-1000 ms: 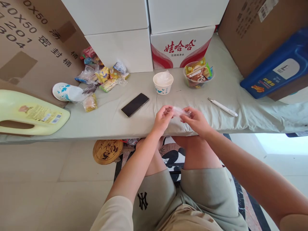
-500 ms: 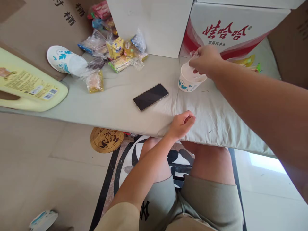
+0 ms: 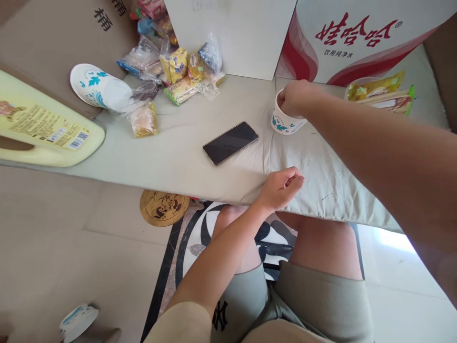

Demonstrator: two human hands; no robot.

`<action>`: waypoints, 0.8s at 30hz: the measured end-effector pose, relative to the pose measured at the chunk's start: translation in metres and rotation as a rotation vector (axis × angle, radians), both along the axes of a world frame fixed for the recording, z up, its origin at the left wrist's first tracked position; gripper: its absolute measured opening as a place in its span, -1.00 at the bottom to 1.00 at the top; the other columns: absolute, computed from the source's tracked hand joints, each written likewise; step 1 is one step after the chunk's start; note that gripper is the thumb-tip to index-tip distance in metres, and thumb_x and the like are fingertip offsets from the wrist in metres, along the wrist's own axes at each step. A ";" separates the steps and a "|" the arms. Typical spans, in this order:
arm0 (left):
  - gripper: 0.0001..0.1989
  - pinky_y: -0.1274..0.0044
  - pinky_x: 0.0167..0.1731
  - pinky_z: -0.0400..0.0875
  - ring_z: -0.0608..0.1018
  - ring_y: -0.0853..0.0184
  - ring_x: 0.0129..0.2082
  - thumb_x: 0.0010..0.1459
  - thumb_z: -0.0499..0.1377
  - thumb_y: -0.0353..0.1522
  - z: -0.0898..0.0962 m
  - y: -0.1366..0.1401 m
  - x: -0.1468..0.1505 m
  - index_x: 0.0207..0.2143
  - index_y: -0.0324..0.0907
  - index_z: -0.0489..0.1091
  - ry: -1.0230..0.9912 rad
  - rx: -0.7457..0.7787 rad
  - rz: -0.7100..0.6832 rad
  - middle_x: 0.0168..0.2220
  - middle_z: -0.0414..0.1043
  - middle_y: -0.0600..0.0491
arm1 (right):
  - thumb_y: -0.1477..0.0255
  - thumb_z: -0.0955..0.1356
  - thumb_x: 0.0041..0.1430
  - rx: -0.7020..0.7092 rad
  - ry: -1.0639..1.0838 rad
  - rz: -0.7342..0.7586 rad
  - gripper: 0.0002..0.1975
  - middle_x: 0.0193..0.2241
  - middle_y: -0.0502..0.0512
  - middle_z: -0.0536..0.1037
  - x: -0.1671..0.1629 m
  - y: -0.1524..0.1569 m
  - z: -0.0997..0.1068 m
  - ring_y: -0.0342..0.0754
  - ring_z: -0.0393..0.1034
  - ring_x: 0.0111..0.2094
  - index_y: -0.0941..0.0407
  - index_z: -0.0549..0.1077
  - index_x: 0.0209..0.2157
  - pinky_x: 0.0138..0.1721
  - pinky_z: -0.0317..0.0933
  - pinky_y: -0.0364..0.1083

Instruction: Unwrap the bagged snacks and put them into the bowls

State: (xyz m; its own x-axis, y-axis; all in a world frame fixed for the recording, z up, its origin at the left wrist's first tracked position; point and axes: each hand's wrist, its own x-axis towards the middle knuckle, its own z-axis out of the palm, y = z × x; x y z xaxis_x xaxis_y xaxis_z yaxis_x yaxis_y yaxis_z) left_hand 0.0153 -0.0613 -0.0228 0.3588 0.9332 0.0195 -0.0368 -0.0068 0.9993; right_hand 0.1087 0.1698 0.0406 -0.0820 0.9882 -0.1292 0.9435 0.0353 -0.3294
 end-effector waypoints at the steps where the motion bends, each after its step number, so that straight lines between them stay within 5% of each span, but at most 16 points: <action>1: -0.70 0.48 -0.46 0.16 0.24 0.42 -0.53 0.24 0.04 -0.16 0.000 0.000 0.000 -0.48 -0.14 0.24 0.006 -0.003 0.009 -0.58 0.18 0.16 | 0.32 0.20 0.28 -0.041 0.033 0.032 -0.48 -0.35 0.06 0.52 -0.002 -0.007 0.011 -0.09 0.47 -0.06 0.36 0.32 -0.67 -0.27 0.16 -0.15; 3: -0.70 0.48 -0.45 0.16 0.24 0.42 -0.53 0.25 0.04 -0.16 0.000 -0.001 0.001 -0.48 -0.14 0.24 0.017 -0.001 0.029 -0.57 0.18 0.16 | 0.27 0.26 0.24 -0.120 0.075 0.034 -0.58 -0.33 0.01 0.53 -0.001 -0.027 0.039 -0.09 0.48 -0.12 0.38 0.50 -0.43 -0.18 0.19 -0.08; 5: -0.69 0.49 -0.45 0.15 0.23 0.42 -0.52 0.24 0.04 -0.16 -0.001 -0.001 0.002 -0.49 -0.14 0.23 0.025 0.009 0.045 -0.57 0.18 0.16 | 0.28 0.36 0.19 -0.104 0.100 0.016 -0.69 -0.36 -0.04 0.55 0.011 -0.053 0.068 -0.12 0.46 -0.19 0.19 0.54 -0.14 -0.11 0.21 0.01; 8: -0.70 0.50 -0.46 0.13 0.21 0.42 -0.53 0.22 0.04 -0.16 -0.003 -0.001 0.004 -0.49 -0.13 0.23 0.010 0.020 0.058 -0.58 0.14 0.17 | 0.37 0.27 0.29 0.101 0.107 -0.043 -0.77 -0.38 -0.05 0.52 0.047 -0.104 0.088 -0.14 0.36 -0.31 0.03 0.54 -0.14 -0.18 0.16 0.01; 10: -0.72 0.50 -0.46 0.13 0.21 0.43 -0.53 0.22 0.04 -0.18 -0.004 0.000 0.005 -0.49 -0.14 0.24 -0.003 0.029 0.066 -0.58 0.14 0.17 | 0.41 0.30 0.25 0.221 0.128 -0.076 -0.83 -0.54 -0.05 0.39 0.075 -0.143 0.076 -0.18 0.22 -0.46 0.09 0.44 -0.43 -0.33 0.08 -0.06; 12: -0.73 0.50 -0.45 0.13 0.24 0.42 -0.52 0.21 0.04 -0.19 -0.005 0.001 0.006 -0.49 -0.14 0.26 0.008 0.042 0.071 -0.57 0.15 0.17 | 0.44 0.30 0.21 0.290 0.165 -0.154 -0.64 -0.65 -0.07 0.13 0.099 -0.180 0.046 -0.18 0.04 -0.54 0.08 0.16 -0.64 -0.45 -0.05 -0.07; 15: -0.71 0.50 -0.45 0.13 0.24 0.42 -0.53 0.20 0.05 -0.18 -0.005 0.001 0.008 -0.50 -0.14 0.25 0.050 0.051 0.080 -0.58 0.13 0.17 | 0.33 0.23 0.22 0.140 0.185 -0.206 -0.53 -0.69 -0.06 -0.03 0.117 -0.218 -0.009 -0.16 -0.07 -0.59 0.03 -0.04 -0.70 -0.48 -0.11 -0.07; 19: -0.68 0.52 -0.46 0.17 0.25 0.43 -0.52 0.18 0.07 -0.12 -0.008 -0.002 0.014 -0.49 -0.14 0.27 0.054 0.010 0.113 -0.57 0.15 0.17 | 0.26 0.21 0.18 0.067 -0.043 -0.128 -0.58 -0.71 0.04 0.22 0.117 -0.233 -0.050 -0.08 0.06 -0.59 0.05 0.17 -0.72 -0.49 -0.12 -0.07; 24: -0.61 0.52 -0.48 0.22 0.31 0.43 -0.54 0.14 0.08 -0.01 -0.003 0.012 -0.003 -0.48 -0.14 0.27 0.048 -0.060 0.092 -0.56 0.23 0.14 | 0.22 0.21 0.21 0.101 -0.188 -0.049 -0.57 -0.62 0.15 0.47 0.115 -0.230 -0.056 -0.04 0.22 -0.59 0.08 0.46 -0.63 -0.52 -0.13 -0.07</action>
